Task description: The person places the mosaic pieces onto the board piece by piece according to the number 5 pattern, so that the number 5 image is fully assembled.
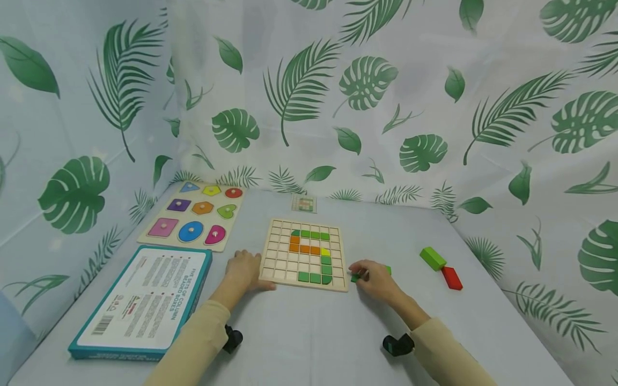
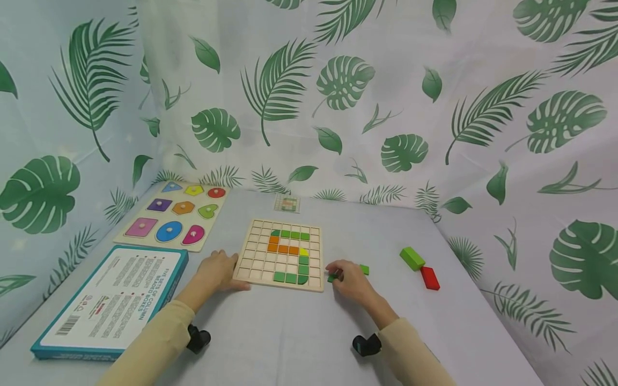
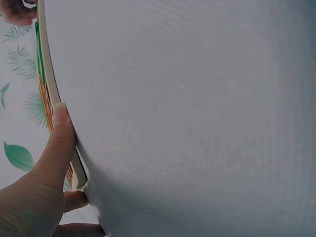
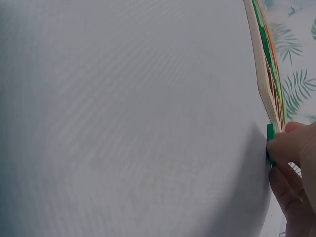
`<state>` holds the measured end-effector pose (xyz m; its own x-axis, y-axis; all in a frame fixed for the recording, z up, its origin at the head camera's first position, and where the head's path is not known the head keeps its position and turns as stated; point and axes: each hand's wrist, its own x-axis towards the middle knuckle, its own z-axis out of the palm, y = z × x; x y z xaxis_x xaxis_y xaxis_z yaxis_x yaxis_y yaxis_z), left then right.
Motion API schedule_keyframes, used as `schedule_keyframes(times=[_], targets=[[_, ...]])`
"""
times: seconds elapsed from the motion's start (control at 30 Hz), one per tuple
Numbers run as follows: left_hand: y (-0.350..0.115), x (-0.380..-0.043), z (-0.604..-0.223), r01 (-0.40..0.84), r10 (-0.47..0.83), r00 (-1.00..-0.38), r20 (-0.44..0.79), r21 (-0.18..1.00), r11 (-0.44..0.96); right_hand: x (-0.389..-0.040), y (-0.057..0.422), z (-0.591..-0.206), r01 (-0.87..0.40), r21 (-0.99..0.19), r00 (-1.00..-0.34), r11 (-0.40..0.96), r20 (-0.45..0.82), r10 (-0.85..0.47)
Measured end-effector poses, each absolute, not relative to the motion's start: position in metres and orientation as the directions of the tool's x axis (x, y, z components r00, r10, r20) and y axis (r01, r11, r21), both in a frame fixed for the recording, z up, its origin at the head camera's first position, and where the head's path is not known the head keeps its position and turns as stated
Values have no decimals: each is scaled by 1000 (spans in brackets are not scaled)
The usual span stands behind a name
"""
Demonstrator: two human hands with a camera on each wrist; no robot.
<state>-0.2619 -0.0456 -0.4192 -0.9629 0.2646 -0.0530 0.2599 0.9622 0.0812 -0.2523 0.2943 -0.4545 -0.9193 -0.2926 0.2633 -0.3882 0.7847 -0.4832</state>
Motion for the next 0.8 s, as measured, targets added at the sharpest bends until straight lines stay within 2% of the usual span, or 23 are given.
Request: schedule_keyframes(times=[0.3, 0.63, 0.8], targets=[[-46, -264, -420, 259, 264, -962, -65, 80, 963, -252, 290, -456, -422, -513, -904, 747, 297, -306], [-46, -265, -422, 254, 259, -964, -68, 75, 964, -251, 294, -454, -291, -503, -952, 814, 241, -191], [-46, -265, -422, 255, 260, -963, -65, 76, 964, -251, 297, -455, -290, -505, -950, 813, 253, -182]])
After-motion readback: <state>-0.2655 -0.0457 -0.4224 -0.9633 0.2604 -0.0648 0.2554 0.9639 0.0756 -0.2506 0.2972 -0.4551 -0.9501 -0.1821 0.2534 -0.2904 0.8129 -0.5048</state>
